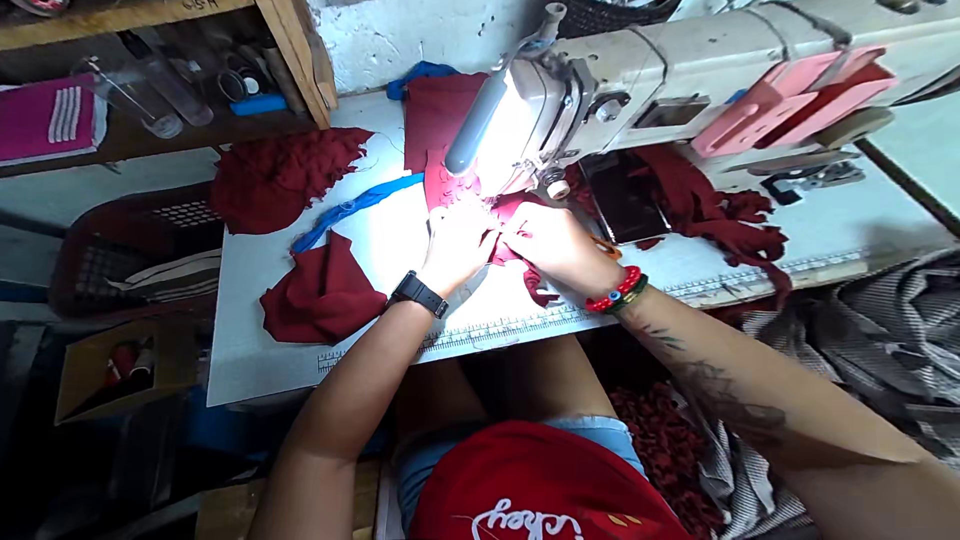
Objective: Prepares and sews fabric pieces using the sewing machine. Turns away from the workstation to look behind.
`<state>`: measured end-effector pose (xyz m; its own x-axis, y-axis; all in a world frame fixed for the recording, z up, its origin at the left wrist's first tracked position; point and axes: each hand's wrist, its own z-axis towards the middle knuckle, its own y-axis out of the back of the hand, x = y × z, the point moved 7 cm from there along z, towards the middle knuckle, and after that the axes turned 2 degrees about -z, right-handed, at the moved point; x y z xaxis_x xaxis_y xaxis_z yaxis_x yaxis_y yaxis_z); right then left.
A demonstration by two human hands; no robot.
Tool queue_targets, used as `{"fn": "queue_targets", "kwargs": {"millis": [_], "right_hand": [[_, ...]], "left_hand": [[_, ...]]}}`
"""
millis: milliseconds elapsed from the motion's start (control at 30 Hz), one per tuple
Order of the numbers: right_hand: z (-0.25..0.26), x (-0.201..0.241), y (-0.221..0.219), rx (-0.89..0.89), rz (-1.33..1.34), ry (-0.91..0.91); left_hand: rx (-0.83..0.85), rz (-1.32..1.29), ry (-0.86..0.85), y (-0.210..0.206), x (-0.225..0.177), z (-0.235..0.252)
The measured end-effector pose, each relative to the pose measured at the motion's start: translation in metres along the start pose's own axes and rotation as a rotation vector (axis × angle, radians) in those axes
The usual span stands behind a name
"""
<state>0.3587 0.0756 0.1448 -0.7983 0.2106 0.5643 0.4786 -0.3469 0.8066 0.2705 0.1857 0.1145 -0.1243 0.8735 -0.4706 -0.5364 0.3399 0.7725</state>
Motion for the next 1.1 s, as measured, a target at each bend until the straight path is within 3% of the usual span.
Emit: {"fn": "queue_targets", "kwargs": {"millis": [167,533,733,1100], "right_hand": [[-0.022,0.021,-0.025,-0.057,-0.392,0.209],[-0.042,0.024,-0.029,0.032,-0.442,0.304],[-0.027,0.002,0.003,0.155,-0.217,-0.030],[0.000,-0.008,0.007,0.118,-0.034,-0.134]], "left_hand": [[0.066,-0.011,0.031,0.017,-0.009,-0.007],[0.069,0.132,-0.233,0.016,-0.030,-0.010],[0.213,0.106,-0.119,0.011,-0.021,0.000],[0.160,0.097,-0.058,0.007,-0.015,0.001]]}}
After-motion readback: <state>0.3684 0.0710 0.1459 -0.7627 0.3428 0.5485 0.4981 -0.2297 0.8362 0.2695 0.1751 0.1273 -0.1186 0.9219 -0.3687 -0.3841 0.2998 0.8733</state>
